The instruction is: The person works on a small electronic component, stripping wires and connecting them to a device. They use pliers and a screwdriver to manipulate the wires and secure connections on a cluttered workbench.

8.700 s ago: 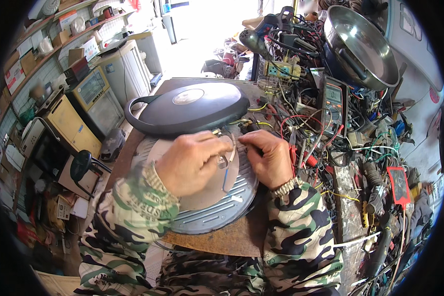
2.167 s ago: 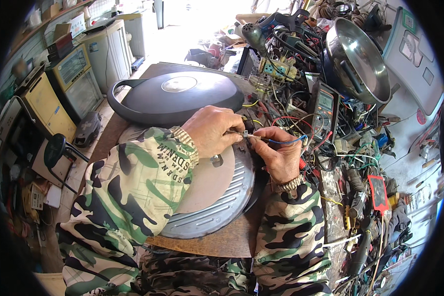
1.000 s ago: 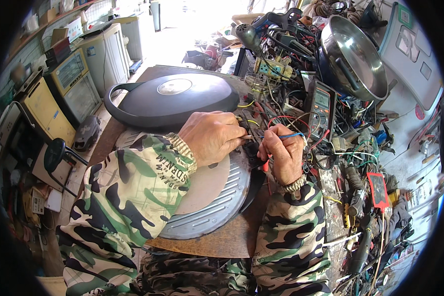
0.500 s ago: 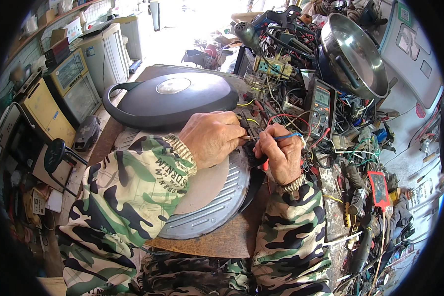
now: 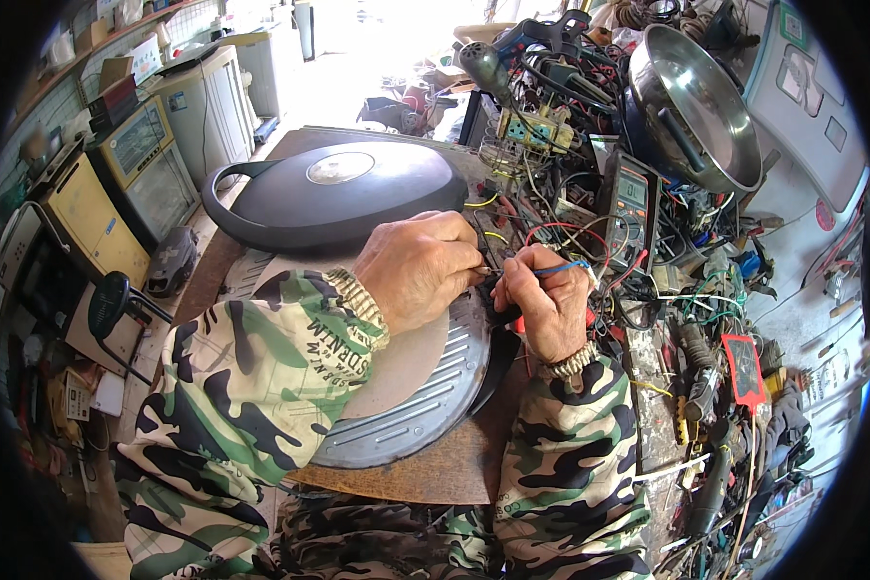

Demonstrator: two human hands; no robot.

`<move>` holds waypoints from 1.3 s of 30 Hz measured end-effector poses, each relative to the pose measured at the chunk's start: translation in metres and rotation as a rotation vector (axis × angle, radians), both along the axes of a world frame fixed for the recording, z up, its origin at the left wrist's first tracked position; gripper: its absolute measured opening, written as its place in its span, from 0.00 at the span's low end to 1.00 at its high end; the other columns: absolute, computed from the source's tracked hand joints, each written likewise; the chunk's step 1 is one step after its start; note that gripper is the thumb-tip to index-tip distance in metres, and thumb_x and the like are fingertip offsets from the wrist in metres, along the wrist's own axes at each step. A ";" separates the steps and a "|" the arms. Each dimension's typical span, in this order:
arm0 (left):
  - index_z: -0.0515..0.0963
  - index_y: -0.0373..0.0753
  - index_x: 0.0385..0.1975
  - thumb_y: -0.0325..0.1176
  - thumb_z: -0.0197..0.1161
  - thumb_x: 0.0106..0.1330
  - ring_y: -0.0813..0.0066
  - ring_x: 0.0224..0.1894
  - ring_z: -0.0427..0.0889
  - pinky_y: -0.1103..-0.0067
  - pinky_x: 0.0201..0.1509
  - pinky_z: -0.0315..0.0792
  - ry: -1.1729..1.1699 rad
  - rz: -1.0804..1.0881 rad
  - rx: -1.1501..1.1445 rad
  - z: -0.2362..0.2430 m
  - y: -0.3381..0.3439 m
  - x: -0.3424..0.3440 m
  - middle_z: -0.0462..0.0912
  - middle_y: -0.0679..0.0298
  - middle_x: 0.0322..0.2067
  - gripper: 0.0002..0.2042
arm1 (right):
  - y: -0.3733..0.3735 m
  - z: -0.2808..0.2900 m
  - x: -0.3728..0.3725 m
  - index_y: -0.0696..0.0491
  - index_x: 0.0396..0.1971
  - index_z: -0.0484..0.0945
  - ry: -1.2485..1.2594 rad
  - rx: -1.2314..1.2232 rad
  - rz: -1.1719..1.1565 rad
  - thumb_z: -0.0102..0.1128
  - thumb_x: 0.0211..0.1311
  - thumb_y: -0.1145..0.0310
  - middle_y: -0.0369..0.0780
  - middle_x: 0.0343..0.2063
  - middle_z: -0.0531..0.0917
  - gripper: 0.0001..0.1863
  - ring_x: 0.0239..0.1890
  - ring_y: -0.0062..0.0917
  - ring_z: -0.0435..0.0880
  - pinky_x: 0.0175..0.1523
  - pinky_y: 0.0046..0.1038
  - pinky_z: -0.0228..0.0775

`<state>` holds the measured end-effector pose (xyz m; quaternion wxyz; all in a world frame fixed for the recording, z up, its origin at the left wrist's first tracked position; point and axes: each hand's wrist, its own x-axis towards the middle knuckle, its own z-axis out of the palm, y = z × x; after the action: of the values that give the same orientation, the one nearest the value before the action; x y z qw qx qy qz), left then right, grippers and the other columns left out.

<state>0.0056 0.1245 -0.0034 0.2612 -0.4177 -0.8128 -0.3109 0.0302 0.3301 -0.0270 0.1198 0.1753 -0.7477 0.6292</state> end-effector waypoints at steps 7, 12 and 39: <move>0.86 0.34 0.31 0.25 0.72 0.54 0.58 0.39 0.86 0.68 0.44 0.80 -0.002 0.026 -0.030 -0.002 0.006 -0.001 0.86 0.57 0.34 0.06 | 0.001 0.004 0.005 0.56 0.23 0.77 0.017 0.066 -0.048 0.60 0.70 0.67 0.32 0.17 0.79 0.14 0.20 0.13 0.73 0.27 0.22 0.64; 0.86 0.34 0.30 0.25 0.73 0.52 0.57 0.37 0.86 0.68 0.43 0.81 -0.039 0.057 -0.011 -0.004 -0.006 0.001 0.86 0.57 0.33 0.07 | -0.012 0.001 0.001 0.56 0.24 0.77 0.036 0.079 -0.019 0.60 0.70 0.67 0.32 0.17 0.79 0.14 0.20 0.13 0.73 0.26 0.23 0.64; 0.86 0.35 0.40 0.28 0.72 0.56 0.56 0.41 0.85 0.66 0.48 0.80 -0.036 0.064 -0.104 0.002 -0.007 -0.002 0.88 0.56 0.36 0.11 | -0.015 0.000 -0.002 0.61 0.31 0.83 0.349 0.206 -0.106 0.70 0.61 0.72 0.40 0.28 0.84 0.07 0.32 0.23 0.82 0.39 0.27 0.74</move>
<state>0.0035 0.1175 -0.0014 0.2343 -0.3990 -0.8453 -0.2671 0.0283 0.3148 -0.0272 0.2619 0.2532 -0.7841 0.5025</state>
